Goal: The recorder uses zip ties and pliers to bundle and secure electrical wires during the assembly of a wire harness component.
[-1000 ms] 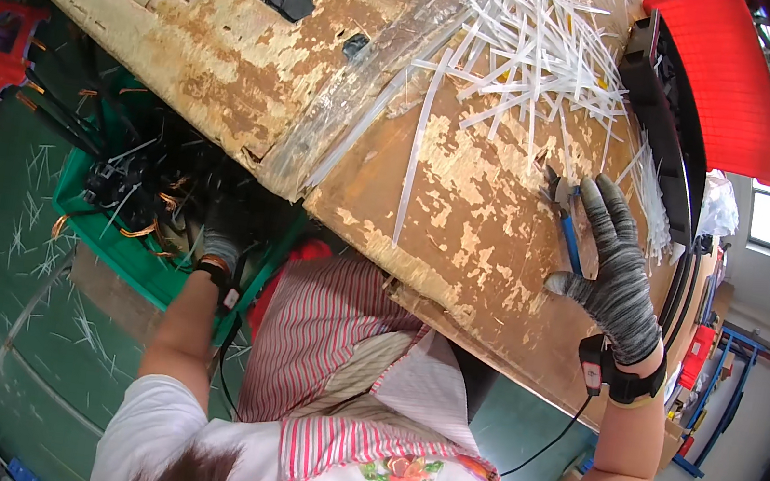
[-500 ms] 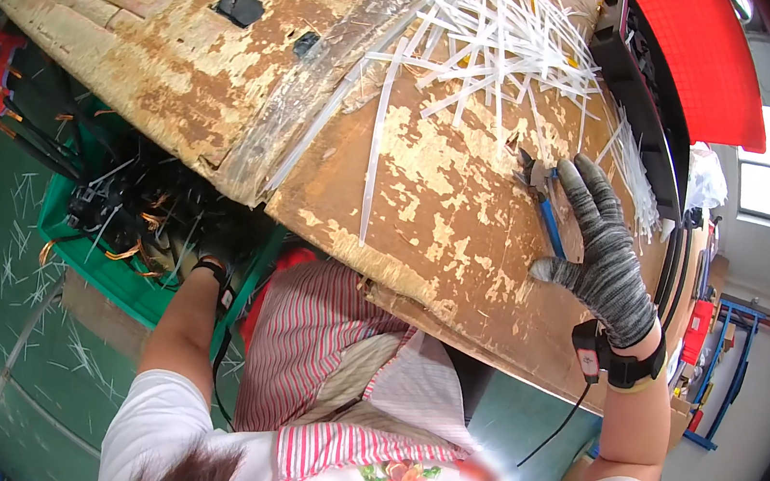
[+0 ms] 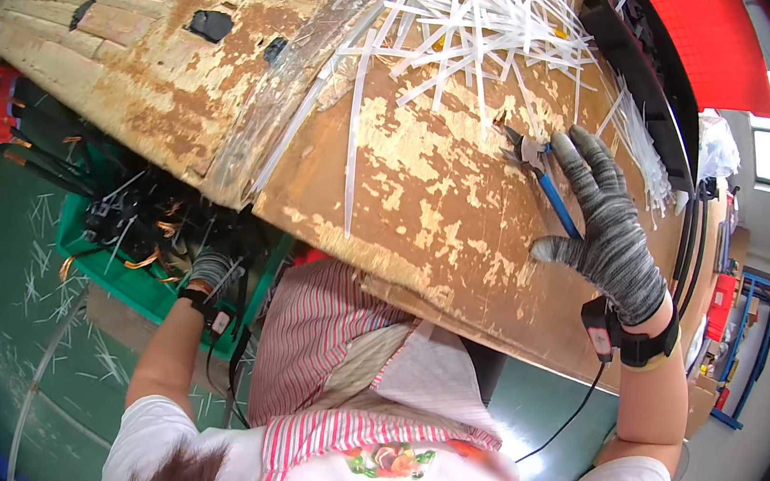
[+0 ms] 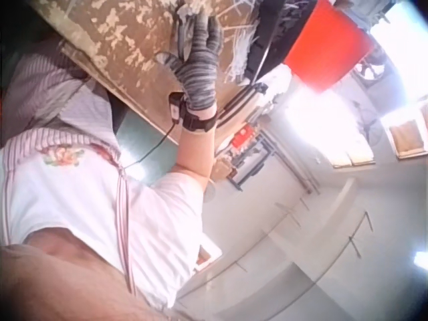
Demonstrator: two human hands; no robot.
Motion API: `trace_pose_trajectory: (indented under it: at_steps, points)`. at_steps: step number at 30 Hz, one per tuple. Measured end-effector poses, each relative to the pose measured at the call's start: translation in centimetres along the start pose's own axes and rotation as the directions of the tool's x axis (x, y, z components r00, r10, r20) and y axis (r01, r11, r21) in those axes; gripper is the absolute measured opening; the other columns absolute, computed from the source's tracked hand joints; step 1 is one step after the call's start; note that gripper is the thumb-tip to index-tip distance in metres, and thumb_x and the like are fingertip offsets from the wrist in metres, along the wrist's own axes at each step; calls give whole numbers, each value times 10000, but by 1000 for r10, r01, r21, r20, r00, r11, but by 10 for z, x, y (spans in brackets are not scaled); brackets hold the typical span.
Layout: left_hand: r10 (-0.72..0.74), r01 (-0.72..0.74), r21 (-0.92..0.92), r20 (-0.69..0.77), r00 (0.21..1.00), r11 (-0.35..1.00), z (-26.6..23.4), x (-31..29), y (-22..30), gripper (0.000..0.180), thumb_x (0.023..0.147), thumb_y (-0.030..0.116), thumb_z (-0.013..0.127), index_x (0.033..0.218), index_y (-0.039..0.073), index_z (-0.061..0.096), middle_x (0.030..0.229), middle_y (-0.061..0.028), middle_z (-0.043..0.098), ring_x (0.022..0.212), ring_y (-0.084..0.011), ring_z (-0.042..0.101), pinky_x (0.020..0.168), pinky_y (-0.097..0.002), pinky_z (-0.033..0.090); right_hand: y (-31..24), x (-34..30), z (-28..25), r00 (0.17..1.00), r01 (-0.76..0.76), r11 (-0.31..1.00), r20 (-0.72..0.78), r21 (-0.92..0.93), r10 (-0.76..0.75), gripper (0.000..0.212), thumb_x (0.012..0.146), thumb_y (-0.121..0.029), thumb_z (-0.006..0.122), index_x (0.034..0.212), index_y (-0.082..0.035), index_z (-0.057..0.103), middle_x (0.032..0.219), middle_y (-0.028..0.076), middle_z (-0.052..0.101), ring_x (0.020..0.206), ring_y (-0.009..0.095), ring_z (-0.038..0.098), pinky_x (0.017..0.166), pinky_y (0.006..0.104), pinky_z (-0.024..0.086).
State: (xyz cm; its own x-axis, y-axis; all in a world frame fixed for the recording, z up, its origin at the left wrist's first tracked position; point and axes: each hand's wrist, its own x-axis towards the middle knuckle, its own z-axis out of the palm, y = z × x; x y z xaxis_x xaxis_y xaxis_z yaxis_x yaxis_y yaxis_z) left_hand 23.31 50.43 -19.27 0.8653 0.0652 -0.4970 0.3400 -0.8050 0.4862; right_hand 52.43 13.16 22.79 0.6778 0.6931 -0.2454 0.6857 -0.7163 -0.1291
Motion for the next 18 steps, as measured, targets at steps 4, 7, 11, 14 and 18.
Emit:
trace_pose_trajectory:
  at_steps: [4,7,11,14,18]
  points:
    - [-320,272,-454,-30,947,848,-60,-59,25,414,777,260,731,1102,26,627,1019,-176,675,950,-328,645,835,-407,502,2,-5,0,996,69,997,-50,-26,-70,1116,565,-538,807,1480,-122,322,1485,205,322,1369,410,293,1129,465,267]
    - [-383,225,-655,-106,918,721,-93,-96,38,407,784,240,739,1114,34,620,1027,-121,677,914,-231,643,823,-356,499,4,-5,0,992,94,995,-84,-33,-97,1087,595,-506,815,1484,-130,315,1479,216,327,1364,415,302,1120,463,287]
    - [-380,16,-786,-282,881,618,-169,-166,118,391,851,166,663,1219,52,599,1145,-53,643,1016,-149,594,903,-311,463,11,-5,-3,997,68,996,-45,-57,-70,993,686,-467,790,1483,-117,313,1481,243,314,1378,411,286,1134,450,261]
    - [-360,-118,-789,-401,843,603,-189,-210,152,455,857,183,639,1281,33,567,1219,-53,601,1120,-171,552,985,-313,412,4,-10,2,1000,2,999,-31,51,-1,993,721,-603,711,1475,-89,318,1482,275,297,1399,411,252,1152,440,210]
    - [-366,-218,-639,-649,667,737,-204,-257,196,378,845,220,690,1182,54,637,1114,-55,649,1022,-177,591,913,-354,455,-8,-4,5,998,19,996,-65,-82,-25,1005,710,-623,711,1468,-85,329,1492,258,297,1408,413,234,1153,463,194]
